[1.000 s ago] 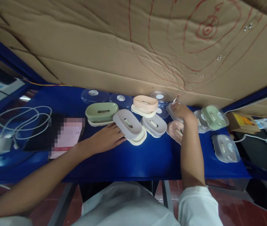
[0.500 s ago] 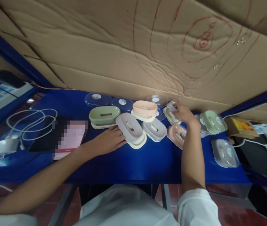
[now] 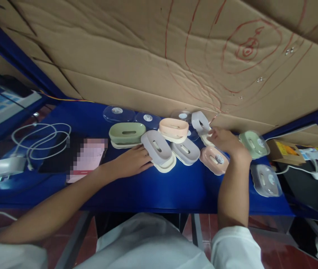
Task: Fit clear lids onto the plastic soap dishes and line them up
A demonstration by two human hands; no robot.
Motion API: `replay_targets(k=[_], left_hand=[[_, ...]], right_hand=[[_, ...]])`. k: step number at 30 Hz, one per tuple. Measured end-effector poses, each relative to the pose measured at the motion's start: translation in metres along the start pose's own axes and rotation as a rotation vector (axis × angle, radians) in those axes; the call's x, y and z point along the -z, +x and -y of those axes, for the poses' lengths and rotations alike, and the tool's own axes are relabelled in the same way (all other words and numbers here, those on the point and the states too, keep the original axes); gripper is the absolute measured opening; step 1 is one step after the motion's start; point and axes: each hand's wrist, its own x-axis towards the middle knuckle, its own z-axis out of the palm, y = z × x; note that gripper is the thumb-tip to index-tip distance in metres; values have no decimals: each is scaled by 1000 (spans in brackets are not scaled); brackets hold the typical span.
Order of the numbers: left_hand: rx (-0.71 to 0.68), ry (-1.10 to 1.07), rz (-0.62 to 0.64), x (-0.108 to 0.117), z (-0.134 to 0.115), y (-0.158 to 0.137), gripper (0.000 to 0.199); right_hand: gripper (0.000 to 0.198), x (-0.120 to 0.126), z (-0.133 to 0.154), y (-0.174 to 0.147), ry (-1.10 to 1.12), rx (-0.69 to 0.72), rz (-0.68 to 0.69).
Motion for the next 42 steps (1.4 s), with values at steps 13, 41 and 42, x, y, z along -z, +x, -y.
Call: replay_targets(k=[13, 41, 42], left_hand=[[-9, 14, 5, 1, -1, 1, 19], [-2, -18, -8, -2, 0, 0, 20], [-2, -36, -2, -2, 0, 0, 20]], right_hand=[[50, -48, -33, -103, -89, 41, -324], [46, -71, -16, -71, -72, 35, -835], [53, -57, -40, -64, -111, -96, -928]])
